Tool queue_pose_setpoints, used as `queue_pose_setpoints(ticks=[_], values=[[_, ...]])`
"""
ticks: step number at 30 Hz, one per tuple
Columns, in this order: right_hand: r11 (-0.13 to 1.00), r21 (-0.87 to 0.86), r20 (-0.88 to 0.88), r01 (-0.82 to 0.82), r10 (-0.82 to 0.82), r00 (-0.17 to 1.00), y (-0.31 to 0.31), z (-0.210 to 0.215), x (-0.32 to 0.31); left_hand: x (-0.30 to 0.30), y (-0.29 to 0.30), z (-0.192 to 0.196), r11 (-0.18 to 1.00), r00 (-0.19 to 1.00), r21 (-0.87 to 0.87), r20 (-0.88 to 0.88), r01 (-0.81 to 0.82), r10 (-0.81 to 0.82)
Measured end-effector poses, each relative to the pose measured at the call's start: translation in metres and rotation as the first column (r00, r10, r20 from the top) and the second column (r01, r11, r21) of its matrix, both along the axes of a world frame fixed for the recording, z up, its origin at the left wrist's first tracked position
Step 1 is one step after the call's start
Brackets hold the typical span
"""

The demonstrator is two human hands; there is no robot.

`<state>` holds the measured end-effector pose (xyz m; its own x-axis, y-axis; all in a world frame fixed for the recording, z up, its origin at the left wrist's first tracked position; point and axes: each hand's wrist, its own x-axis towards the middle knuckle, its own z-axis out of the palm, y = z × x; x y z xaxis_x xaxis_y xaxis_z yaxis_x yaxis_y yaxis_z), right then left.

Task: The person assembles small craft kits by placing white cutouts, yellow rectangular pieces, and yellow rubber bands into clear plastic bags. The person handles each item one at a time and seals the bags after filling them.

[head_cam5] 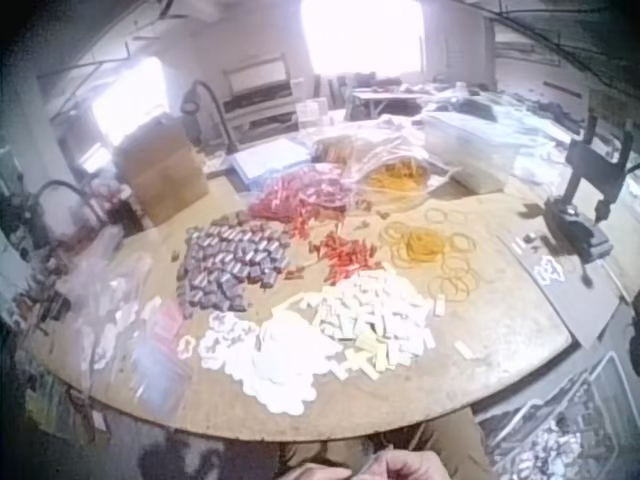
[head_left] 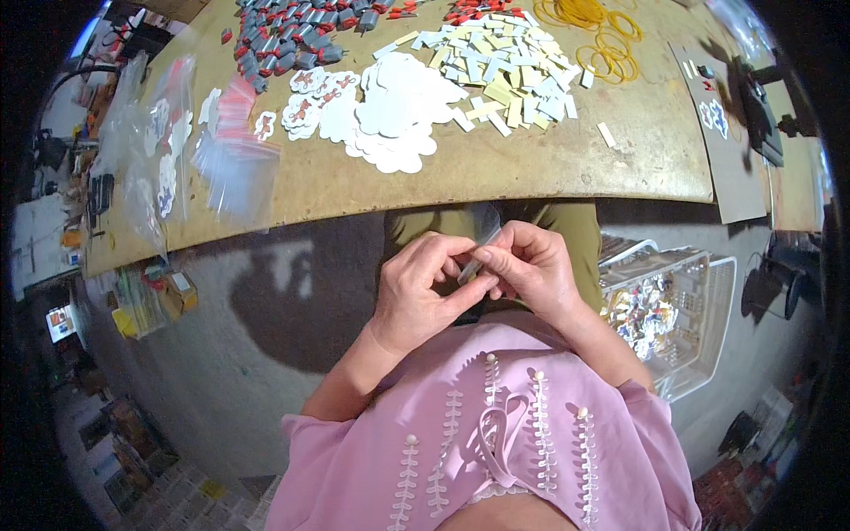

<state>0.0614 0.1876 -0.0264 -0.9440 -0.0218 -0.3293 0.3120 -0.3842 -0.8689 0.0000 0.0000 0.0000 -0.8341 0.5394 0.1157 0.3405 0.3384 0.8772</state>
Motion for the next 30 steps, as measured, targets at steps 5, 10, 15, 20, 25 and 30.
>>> queue_pose_setpoints(ticks=[5,10,15,20,25,30], values=[[0.983,0.172,-0.015,0.056,-0.055,0.998,-0.006,0.005,0.001,-0.001,0.003,-0.012,1.000,0.999,0.025,-0.039,-0.007,0.008],[0.955,0.296,0.041,-0.035,0.024,0.999,-0.001,0.004,0.000,0.002,0.009,-0.013,0.996,0.989,-0.072,-0.137,-0.060,0.050],[0.947,0.298,0.138,-0.118,0.080,0.987,0.001,0.009,0.003,-0.007,0.008,-0.015,0.974,0.968,-0.093,-0.167,-0.207,0.190],[0.944,0.312,0.165,-0.110,0.060,0.984,0.001,0.017,-0.001,-0.010,-0.005,-0.004,0.967,0.862,-0.234,-0.464,0.104,-0.205],[0.890,0.454,0.073,-0.038,0.005,0.997,0.016,0.014,-0.003,-0.012,-0.012,-0.010,0.953,0.873,-0.221,-0.400,0.205,-0.280],[0.459,0.809,-0.572,0.368,0.464,0.677,0.018,0.042,-0.004,-0.019,-0.024,0.000,0.939,0.852,-0.201,-0.398,0.280,-0.340]])
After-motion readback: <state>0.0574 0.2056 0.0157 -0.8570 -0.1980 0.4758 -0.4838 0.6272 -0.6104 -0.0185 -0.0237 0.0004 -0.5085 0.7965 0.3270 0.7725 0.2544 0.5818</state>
